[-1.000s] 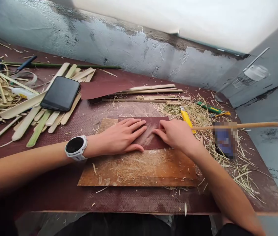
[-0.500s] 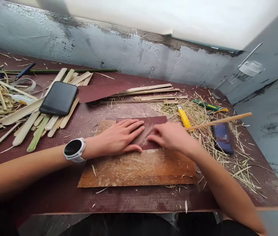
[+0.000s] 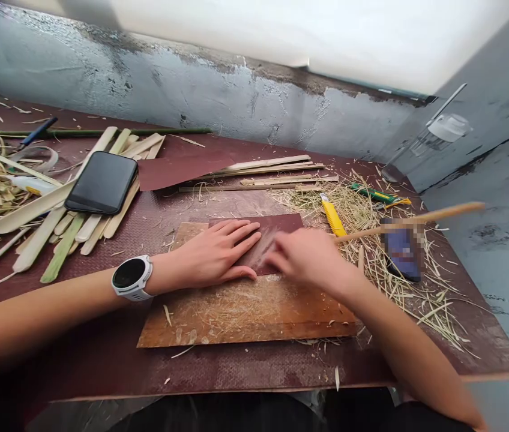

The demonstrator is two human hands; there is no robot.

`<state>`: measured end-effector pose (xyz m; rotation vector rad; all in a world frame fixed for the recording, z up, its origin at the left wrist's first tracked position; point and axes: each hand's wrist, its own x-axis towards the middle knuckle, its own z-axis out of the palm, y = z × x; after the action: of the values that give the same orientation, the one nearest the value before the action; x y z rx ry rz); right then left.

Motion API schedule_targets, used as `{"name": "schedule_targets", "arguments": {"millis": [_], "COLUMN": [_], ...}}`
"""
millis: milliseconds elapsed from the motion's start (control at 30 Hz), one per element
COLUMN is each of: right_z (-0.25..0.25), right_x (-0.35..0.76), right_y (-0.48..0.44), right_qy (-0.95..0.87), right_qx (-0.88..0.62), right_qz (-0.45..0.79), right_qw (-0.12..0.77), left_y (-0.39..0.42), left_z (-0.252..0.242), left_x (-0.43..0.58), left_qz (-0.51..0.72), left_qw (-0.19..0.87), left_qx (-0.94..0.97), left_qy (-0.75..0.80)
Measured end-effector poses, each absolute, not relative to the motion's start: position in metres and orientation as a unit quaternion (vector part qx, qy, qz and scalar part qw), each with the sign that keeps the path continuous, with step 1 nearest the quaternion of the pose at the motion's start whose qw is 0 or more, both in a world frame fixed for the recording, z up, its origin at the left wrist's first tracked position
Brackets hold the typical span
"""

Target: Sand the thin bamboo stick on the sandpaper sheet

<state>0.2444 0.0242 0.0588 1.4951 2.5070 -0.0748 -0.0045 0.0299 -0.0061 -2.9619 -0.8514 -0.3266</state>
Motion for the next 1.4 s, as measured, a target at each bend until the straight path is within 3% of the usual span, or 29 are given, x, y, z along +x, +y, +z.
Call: {"name": "schedule_targets", "arguments": {"millis": [100, 200, 267, 367, 533, 700, 867, 1033, 1167, 1267, 1400], "right_z": [0.059, 0.057, 0.056, 0.054, 0.052, 0.046, 0.049, 0.054, 0.054, 0.053, 0.054], "right_x": [0.246, 0.249, 0.246, 0.242, 0.248, 0.240, 0.240, 0.246, 0.249, 0.247, 0.247], "right_y": [0.025, 0.031, 0.030, 0.026, 0.030, 0.024, 0.022, 0.023, 0.029, 0.029, 0.028], "right_qy": [0.863, 0.811, 0.818, 0.868, 0.800, 0.865, 0.839, 0.863, 0.830, 0.865, 0.843], "right_qx": [0.482, 0.579, 0.570, 0.481, 0.589, 0.492, 0.537, 0.491, 0.553, 0.492, 0.528], "right_qz": [-0.102, -0.039, -0.003, -0.052, 0.064, -0.039, -0.004, -0.063, 0.014, -0.034, -0.026], "right_qw": [0.110, 0.075, 0.077, 0.116, 0.096, 0.091, 0.084, 0.099, 0.071, 0.090, 0.097], "left_y": [0.030, 0.030, 0.030, 0.030, 0.029, 0.030, 0.032, 0.031, 0.031, 0.030, 0.030], "left_z": [-0.006, -0.006, -0.006, -0.005, -0.003, -0.003, -0.003, -0.002, -0.002, -0.003, -0.003], "left_x": [-0.005, -0.005, -0.005, -0.005, -0.005, -0.006, -0.005, -0.005, -0.004, -0.003, -0.003], "left_qz": [-0.107, -0.109, -0.107, -0.104, -0.101, -0.097, -0.097, -0.089, -0.095, -0.096, -0.096], "left_qw": [0.020, 0.023, 0.024, 0.023, 0.022, 0.014, 0.022, 0.018, 0.011, 0.020, 0.031], "left_qx": [-0.955, -0.954, -0.955, -0.957, -0.956, -0.960, -0.961, -0.963, -0.960, -0.962, -0.961], "left_qy": [-0.274, -0.278, -0.274, -0.271, -0.273, -0.264, -0.257, -0.254, -0.262, -0.257, -0.257]}}
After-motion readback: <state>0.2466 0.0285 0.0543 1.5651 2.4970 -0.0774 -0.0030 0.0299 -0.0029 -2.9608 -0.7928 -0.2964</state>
